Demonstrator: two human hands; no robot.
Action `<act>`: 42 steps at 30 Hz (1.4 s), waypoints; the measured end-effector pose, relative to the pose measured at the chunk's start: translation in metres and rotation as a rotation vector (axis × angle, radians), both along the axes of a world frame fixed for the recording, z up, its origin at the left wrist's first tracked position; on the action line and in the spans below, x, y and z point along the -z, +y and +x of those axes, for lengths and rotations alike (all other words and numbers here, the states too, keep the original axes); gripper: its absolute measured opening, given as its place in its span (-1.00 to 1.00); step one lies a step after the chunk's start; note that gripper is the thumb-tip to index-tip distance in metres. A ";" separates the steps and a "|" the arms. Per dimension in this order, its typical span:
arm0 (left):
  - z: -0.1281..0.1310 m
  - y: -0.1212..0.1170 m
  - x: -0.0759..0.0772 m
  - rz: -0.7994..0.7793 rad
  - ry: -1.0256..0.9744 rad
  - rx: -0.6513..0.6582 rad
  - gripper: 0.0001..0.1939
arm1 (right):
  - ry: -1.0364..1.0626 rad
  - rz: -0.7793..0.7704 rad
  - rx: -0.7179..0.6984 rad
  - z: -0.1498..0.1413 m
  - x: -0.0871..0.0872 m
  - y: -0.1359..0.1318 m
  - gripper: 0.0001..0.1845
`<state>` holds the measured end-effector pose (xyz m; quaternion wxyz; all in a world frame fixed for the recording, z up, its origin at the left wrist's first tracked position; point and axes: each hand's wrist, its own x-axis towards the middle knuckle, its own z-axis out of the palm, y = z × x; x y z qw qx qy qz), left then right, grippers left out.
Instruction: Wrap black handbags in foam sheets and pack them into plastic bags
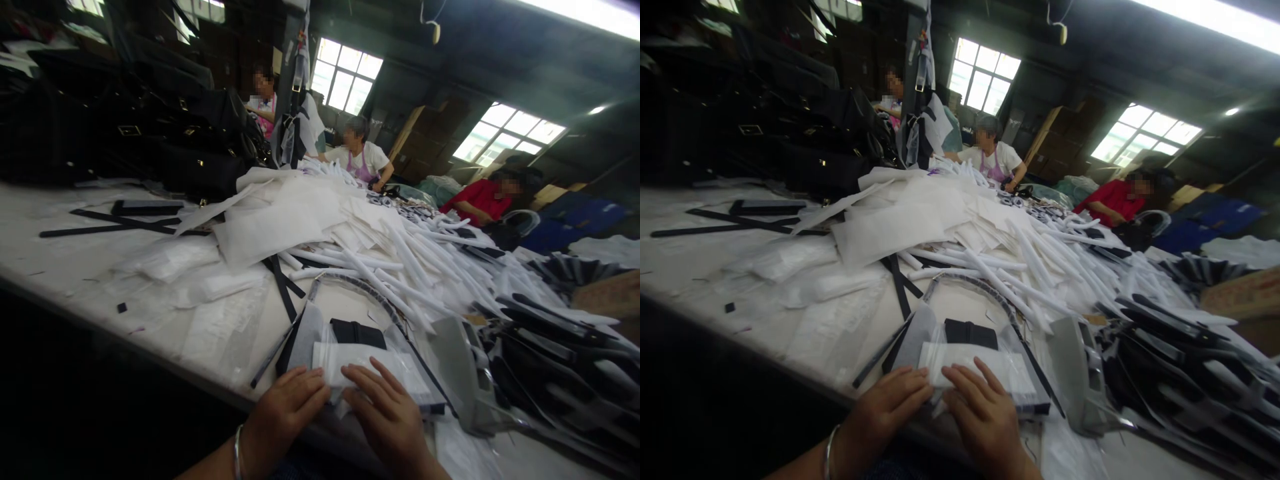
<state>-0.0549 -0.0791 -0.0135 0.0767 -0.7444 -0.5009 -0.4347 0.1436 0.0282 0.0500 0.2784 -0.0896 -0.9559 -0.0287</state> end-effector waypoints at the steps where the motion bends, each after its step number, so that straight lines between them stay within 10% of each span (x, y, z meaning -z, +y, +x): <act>1: 0.000 0.000 -0.001 -0.012 -0.004 0.002 -0.72 | -0.012 0.024 -0.056 -0.002 -0.005 0.000 -0.82; 10: 0.000 0.001 -0.007 -0.026 -0.015 0.012 -0.74 | -0.098 0.010 -0.183 -0.014 -0.017 0.016 -0.79; 18: -0.001 0.000 0.001 -0.050 -0.049 0.052 -0.75 | -0.177 -0.432 0.011 -0.032 -0.002 0.027 -0.88; 31: -0.002 -0.001 -0.008 -0.065 -0.003 0.056 -0.65 | -0.334 -0.616 0.330 -0.047 -0.002 0.032 -0.85; 42: -0.003 -0.001 0.007 -0.061 0.261 0.040 -0.61 | -0.233 -0.707 0.294 -0.048 0.004 0.048 -0.75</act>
